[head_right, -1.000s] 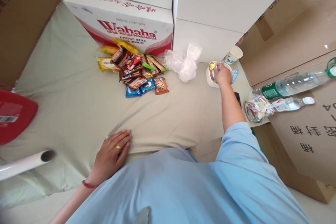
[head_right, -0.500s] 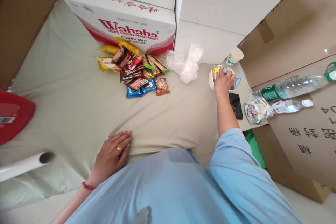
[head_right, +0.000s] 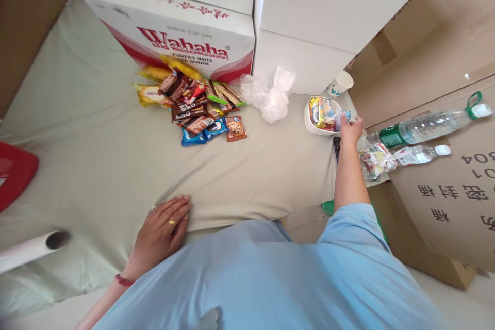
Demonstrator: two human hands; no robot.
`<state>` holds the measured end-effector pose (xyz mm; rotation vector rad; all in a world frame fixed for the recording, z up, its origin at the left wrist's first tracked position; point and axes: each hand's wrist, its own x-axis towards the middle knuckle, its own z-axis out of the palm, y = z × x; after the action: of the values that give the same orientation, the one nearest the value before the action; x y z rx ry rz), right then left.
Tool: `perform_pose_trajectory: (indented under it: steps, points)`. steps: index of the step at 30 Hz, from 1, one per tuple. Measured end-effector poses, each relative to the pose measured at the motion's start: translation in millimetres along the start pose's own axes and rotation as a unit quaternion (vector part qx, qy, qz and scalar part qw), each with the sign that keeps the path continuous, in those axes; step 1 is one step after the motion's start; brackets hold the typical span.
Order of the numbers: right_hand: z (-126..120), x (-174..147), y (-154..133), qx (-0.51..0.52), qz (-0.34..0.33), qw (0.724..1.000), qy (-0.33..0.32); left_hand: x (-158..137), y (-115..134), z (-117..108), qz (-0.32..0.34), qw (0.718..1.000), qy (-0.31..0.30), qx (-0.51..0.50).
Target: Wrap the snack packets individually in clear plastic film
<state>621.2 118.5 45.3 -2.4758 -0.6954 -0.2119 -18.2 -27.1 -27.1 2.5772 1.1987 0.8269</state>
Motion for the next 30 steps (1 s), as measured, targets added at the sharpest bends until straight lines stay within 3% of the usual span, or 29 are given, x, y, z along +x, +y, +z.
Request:
perform_pose_trajectory:
  steps: [3,9,14,22,30]
  points:
    - [3,-1,-3,-0.028,-0.021,0.998,-0.054,-1,0,0,-0.003,1.000,-0.002,-0.004]
    - [-2,-14,-33,-0.167,-0.084,0.982,-0.017,-1,0,0,0.006,1.000,-0.003,-0.003]
    - [-2,-2,-61,-0.245,-0.124,0.956,-0.103,0,0,-1,0.004,1.000,-0.006,-0.003]
    - [2,13,-79,-0.217,-0.138,0.955,-0.145,1,2,-1,0.001,1.000,-0.002,-0.002]
    - [-43,13,-58,-0.126,-0.162,0.961,-0.183,-3,1,-8,-0.048,0.990,0.007,-0.129]
